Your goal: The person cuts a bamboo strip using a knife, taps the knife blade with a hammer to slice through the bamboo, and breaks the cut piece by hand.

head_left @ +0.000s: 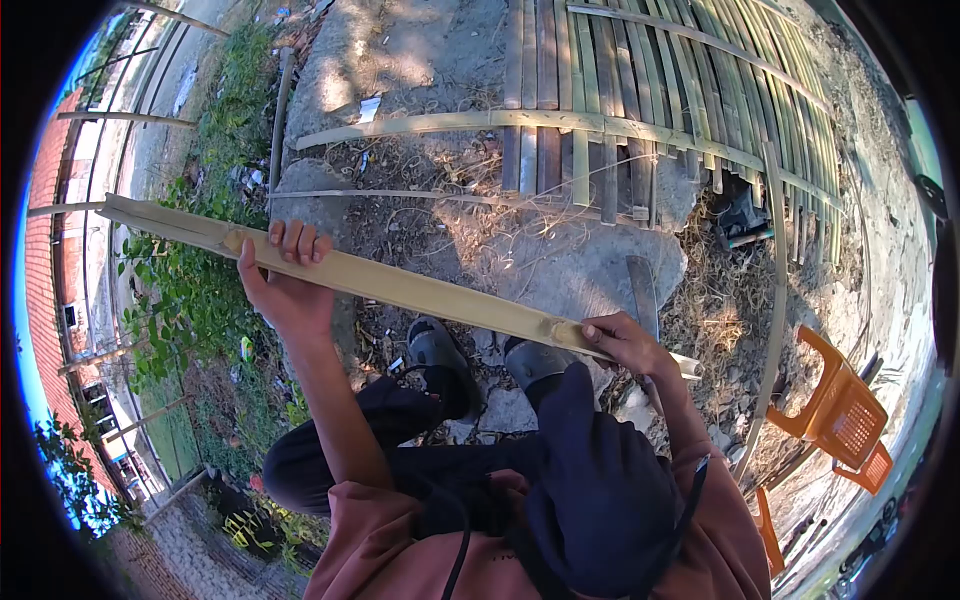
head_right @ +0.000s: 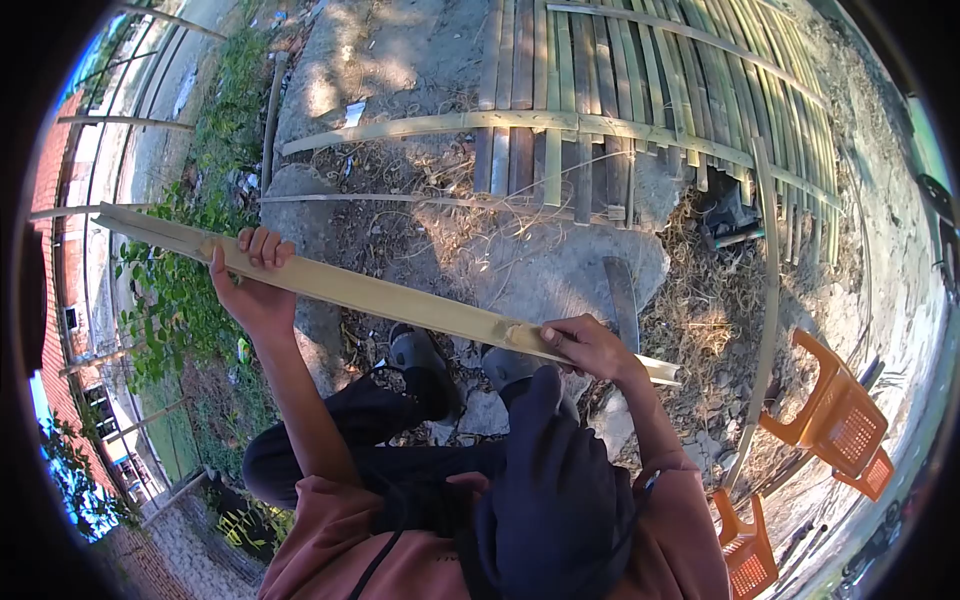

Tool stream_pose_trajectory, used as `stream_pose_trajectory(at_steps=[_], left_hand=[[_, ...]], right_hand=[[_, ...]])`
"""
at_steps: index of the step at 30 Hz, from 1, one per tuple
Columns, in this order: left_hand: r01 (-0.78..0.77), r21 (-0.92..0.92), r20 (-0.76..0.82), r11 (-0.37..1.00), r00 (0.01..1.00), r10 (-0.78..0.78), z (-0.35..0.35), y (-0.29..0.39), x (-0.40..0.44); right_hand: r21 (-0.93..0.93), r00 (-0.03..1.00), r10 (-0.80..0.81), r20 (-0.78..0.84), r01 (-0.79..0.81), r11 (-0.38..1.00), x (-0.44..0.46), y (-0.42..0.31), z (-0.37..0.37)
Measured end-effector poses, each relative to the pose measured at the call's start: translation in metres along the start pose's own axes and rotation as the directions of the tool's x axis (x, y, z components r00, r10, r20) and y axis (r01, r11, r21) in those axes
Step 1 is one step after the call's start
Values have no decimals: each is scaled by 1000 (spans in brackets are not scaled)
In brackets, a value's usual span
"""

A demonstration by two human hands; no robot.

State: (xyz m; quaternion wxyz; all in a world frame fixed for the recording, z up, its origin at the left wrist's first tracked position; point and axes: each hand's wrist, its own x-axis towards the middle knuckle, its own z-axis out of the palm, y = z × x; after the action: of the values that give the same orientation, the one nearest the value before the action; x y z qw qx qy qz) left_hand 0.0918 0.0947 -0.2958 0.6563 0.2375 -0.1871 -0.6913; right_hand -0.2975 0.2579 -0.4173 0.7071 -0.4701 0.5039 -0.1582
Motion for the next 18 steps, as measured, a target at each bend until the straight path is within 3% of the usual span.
stream_pose_trajectory(at_steps=[2, 4, 5, 7, 9, 12, 17, 18], left_hand=[[12, -23, -4, 1000, 1000, -12, 10, 0, -4], [-101, 54, -219, 993, 970, 110, 25, -5, -7], [-87, 45, -213, 995, 972, 94, 19, -4, -7], [-84, 49, -110, 995, 990, 89, 3, 8, -5], [-78, 43, -52, 996, 995, 80, -6, 15, -3], [-36, 10, 75, 999, 997, 35, -15, 21, -1], [-104, 225, -217, 969, 964, 154, 8, 14, -4], [-102, 226, -217, 969, 964, 152, 7, 14, -4]], right_hand=[[3, 1000, 9, -18, -9, 1000, 1, 1, -4], [77, 1000, 0, 8, -1, 997, 2, -9, -7], [80, 1000, 7, -9, -7, 997, 2, -15, -8], [-79, 1000, -1, -12, 1, 997, 6, -28, -10], [-93, 999, 22, -36, -26, 995, 12, -25, -10], [-56, 997, -59, -46, 57, 997, 19, -20, -9], [41, 992, 48, 120, -53, 998, 27, -19, -11], [43, 992, 48, 119, -53, 998, 27, -17, -11]])
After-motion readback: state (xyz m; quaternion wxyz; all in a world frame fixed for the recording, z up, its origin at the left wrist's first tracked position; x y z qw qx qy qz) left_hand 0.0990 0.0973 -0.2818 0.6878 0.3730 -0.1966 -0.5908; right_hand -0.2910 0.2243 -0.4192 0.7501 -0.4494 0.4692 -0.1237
